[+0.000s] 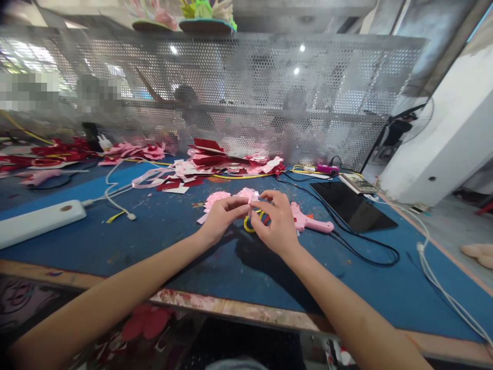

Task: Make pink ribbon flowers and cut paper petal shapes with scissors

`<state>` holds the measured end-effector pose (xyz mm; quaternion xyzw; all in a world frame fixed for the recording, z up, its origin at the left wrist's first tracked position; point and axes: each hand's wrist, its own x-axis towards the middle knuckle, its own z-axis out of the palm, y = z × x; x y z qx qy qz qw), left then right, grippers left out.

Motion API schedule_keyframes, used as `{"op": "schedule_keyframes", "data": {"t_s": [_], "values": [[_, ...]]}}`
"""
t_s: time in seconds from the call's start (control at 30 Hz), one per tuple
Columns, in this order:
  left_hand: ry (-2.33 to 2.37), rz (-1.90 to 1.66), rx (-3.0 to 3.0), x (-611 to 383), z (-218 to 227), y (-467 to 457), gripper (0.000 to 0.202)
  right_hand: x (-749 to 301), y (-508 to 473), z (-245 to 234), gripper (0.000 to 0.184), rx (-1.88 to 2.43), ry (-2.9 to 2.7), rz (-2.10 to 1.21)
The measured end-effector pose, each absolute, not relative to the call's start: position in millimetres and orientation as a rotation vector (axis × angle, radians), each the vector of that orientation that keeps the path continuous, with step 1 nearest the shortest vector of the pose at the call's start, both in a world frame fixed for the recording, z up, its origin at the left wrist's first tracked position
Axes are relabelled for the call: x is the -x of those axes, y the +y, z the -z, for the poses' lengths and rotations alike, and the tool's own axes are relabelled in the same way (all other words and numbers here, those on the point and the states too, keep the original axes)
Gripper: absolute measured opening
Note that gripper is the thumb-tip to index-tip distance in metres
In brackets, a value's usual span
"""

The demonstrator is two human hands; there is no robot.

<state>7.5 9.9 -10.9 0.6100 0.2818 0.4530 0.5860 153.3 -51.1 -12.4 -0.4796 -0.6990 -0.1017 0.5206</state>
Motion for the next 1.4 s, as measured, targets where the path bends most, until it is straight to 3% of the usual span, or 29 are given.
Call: {"op": "schedule_keyframes", "data": {"t_s": [0.33,0.73,1.4], "values": [[0.719,-1.096,-1.402,-6.8,11.0,14.7,0.019,-152.8,-49.4,12.7,0.027,1.181,-1.736,0.062],[0.648,-1.007,-1.455,-7.5,10.8,12.2,0.019,-157.3,-37.6,13.5,0.024,1.192,-1.385,-0.662],[0.730,-1.069,-1.611,-8.0,9.3,11.4,0.026,-155.2,-41.7,7.4,0.027,1.223,-1.297,-0.742]]}}
